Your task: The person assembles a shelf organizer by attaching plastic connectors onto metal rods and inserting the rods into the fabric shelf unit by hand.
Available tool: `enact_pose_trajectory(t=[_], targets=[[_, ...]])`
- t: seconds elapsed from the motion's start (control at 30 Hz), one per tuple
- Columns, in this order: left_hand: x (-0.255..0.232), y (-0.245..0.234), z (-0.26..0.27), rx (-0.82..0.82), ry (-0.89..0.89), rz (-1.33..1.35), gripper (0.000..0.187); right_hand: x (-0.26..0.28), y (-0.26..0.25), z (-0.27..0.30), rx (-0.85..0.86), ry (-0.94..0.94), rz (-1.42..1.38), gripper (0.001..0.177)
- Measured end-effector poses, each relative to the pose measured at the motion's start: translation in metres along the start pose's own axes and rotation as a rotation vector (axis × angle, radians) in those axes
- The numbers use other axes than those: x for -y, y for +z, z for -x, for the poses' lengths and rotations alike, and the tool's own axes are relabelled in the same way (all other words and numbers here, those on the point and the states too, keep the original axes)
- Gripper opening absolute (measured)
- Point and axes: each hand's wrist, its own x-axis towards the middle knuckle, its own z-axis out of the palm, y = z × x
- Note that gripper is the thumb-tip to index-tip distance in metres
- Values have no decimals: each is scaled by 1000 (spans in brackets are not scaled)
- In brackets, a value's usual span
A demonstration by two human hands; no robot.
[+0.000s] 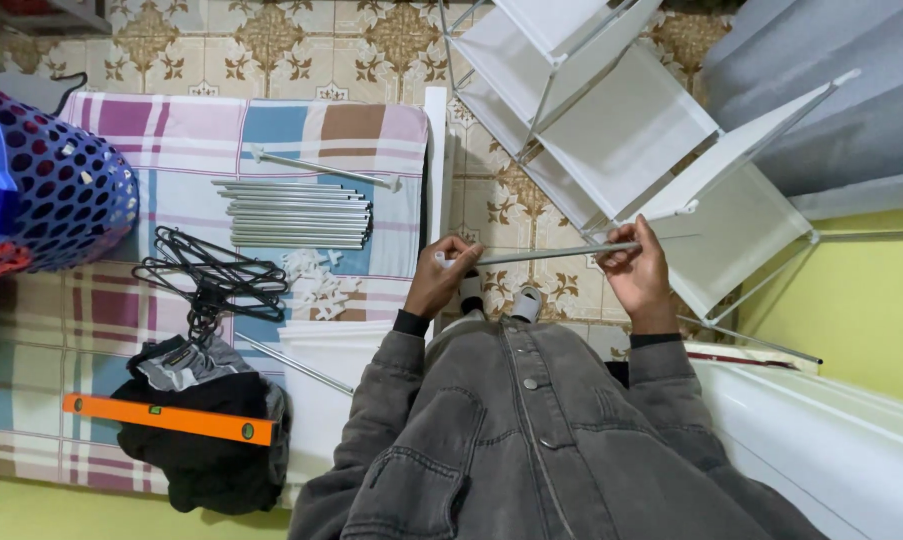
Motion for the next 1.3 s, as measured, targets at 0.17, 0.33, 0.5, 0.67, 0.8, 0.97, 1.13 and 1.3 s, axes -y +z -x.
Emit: enact_pose_trajectory(t=[0.17,0.33,0.5,0.67,0.8,0.97,1.13,1.3], targets=[[7,-13,2,-51,-19,82,29,8,-27,-13,-52,-90,-141,32],[9,-21,2,-61,-31,136,28,32,-52,-19,-75,-169,-55,33],[5,-7,4,52,-43,94,28,44,-58,-27,-136,-243,-111,36],[0,-1,9,236,-121,41,26,56,-46,-19,-320,-267,-144,24],[-14,3,13,393,-119,119,36,61,-45,-8,-180,-160,-486,19],[-40,7,16,509,28,366,57,52,-59,-12,-50,-130,-679,19],[-32,13,11,562,53,553,72,46,-66,-14,-55,-133,-725,20],[-24,22,14,498,-3,640,70,47,-75,-16,-91,-123,-707,24]])
